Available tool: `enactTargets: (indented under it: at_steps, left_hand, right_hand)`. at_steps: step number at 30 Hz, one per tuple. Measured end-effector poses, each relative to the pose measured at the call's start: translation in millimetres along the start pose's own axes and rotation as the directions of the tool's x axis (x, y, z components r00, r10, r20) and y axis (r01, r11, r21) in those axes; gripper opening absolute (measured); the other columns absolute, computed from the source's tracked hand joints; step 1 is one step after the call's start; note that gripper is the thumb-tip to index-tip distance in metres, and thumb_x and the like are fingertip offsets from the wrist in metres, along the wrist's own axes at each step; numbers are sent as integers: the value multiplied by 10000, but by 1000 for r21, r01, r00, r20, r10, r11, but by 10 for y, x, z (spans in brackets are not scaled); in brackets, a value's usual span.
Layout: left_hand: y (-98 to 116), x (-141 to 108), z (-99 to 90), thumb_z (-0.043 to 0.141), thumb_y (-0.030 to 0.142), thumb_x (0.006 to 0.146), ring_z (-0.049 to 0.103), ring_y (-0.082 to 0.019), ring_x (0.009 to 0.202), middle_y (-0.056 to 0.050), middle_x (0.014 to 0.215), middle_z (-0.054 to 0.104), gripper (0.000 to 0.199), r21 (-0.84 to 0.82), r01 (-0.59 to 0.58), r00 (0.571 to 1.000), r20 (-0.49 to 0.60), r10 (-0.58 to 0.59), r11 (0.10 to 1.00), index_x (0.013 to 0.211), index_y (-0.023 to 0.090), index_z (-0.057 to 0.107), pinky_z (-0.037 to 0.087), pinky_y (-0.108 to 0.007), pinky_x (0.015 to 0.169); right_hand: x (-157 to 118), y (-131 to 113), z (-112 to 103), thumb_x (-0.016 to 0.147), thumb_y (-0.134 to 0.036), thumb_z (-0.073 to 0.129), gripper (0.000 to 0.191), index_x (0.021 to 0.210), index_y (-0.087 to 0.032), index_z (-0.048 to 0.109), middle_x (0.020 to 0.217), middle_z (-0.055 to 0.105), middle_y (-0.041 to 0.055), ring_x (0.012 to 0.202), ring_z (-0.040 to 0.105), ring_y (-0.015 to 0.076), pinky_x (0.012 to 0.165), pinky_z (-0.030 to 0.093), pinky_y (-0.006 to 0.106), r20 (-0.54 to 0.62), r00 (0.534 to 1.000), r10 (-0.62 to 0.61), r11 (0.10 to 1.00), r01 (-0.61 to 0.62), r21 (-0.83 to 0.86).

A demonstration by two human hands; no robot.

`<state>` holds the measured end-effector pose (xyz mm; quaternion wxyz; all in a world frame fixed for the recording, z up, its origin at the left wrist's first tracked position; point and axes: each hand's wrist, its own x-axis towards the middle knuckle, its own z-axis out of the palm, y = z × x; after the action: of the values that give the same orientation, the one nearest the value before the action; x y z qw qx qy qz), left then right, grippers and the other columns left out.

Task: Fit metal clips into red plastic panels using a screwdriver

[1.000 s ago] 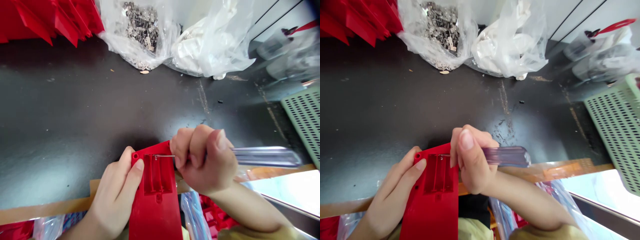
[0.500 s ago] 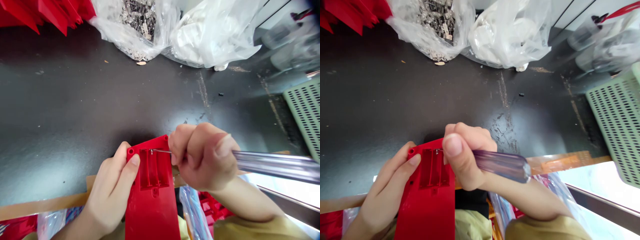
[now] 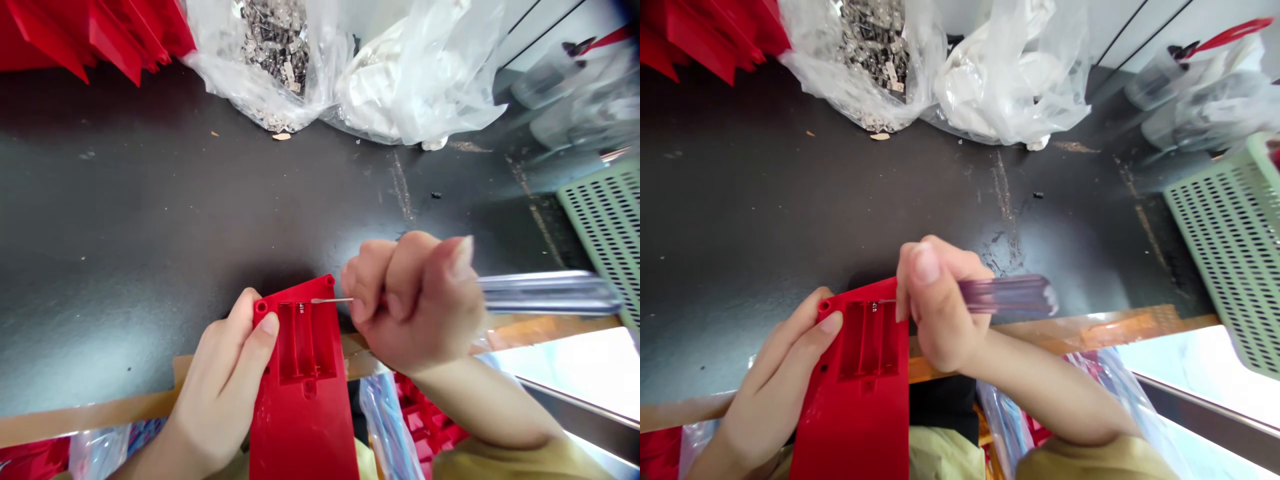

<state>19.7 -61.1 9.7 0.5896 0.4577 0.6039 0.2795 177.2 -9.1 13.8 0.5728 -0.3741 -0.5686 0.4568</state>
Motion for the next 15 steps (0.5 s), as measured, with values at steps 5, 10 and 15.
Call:
enactTargets:
  at_steps: [5, 10, 15]
  left_hand:
    - [13, 4, 0, 447, 365, 940, 463, -108, 412, 71, 467, 500, 299, 9, -34, 999, -8, 34, 999, 668, 241, 431, 354, -223, 430]
    - [-7, 27, -47, 390, 382, 983, 479, -98, 448, 76, 515, 514, 326, 50, -38, 997, 65, 35, 998, 691, 238, 400, 378, -200, 447]
    - [-27, 16, -48, 367, 380, 994, 467, -94, 462, 82, 511, 487, 318, 104, -54, 998, 39, 50, 993, 712, 237, 405, 372, -189, 461]
  right_hand:
    - [69, -148, -3, 943, -434, 533, 496, 524, -209, 393, 399, 450, -36, 347, 403, 96, 372, 298, 294, -36, 999, 34, 993, -30, 112]
    - [50, -245, -88, 885, -530, 610, 460, 584, -212, 465, 542, 549, -24, 436, 431, 102, 454, 349, 299, 67, 979, 191, 972, -198, 125]
    - [73, -207, -86, 984, -549, 398, 663, 435, -179, 422, 452, 477, -4, 418, 441, 89, 430, 342, 279, -3, 985, 170, 982, -169, 88]
